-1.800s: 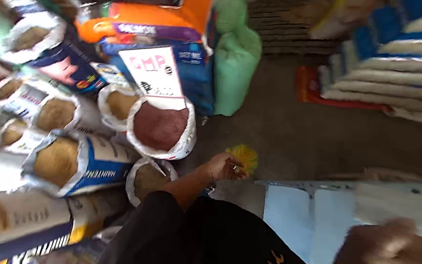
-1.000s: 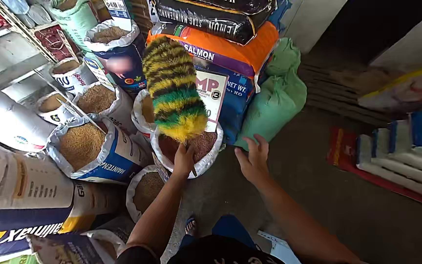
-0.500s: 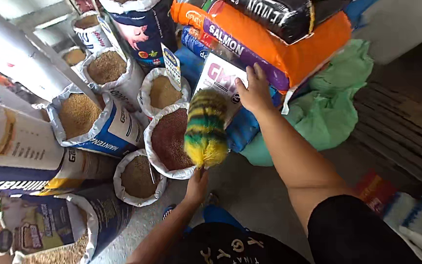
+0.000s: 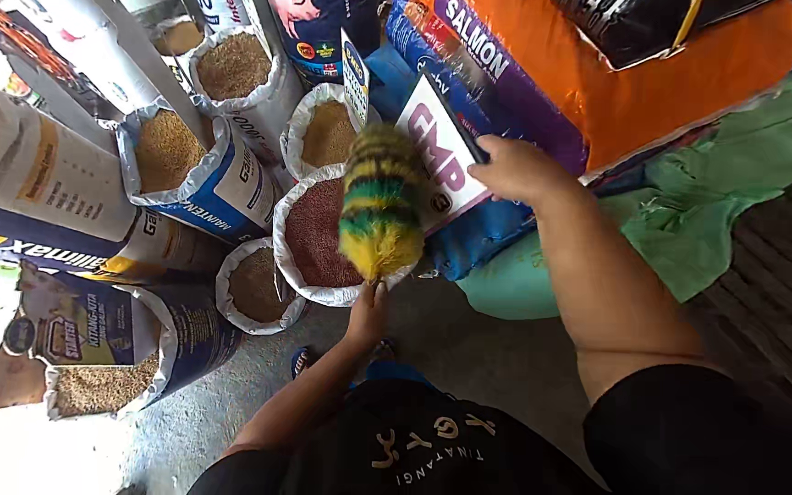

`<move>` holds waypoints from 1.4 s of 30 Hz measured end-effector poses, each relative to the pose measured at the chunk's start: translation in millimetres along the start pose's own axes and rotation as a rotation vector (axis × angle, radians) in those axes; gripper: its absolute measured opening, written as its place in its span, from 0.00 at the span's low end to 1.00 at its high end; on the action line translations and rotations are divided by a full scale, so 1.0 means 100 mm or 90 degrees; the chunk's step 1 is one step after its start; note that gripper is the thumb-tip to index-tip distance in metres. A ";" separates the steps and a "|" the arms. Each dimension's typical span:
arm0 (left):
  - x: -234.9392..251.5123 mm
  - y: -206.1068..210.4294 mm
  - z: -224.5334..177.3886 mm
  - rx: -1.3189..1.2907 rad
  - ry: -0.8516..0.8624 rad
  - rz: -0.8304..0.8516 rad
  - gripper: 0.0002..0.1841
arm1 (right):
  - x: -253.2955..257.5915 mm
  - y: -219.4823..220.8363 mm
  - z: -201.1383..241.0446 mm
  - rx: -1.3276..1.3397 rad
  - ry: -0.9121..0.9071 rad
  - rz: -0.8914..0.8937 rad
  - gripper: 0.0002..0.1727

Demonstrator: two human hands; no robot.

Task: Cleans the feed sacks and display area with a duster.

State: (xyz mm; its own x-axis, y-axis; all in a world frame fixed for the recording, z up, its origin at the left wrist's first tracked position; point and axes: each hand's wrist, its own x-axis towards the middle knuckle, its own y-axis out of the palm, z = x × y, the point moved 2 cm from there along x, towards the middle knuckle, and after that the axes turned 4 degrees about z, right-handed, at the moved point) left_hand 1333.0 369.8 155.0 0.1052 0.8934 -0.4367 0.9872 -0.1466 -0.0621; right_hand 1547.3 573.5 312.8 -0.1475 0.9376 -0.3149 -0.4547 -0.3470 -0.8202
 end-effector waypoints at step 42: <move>4.18 -1.53 -1.17 -0.172 -0.136 -0.101 0.19 | 0.08 0.19 0.57 -0.177 0.070 -0.203 0.27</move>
State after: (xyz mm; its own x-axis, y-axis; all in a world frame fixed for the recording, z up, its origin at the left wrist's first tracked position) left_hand 1239.7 815.0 87.3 -0.0503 0.7834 -0.6194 0.9883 0.1286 0.0824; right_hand 1487.3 575.5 322.5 0.0627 0.9961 -0.0620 -0.2065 -0.0479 -0.9773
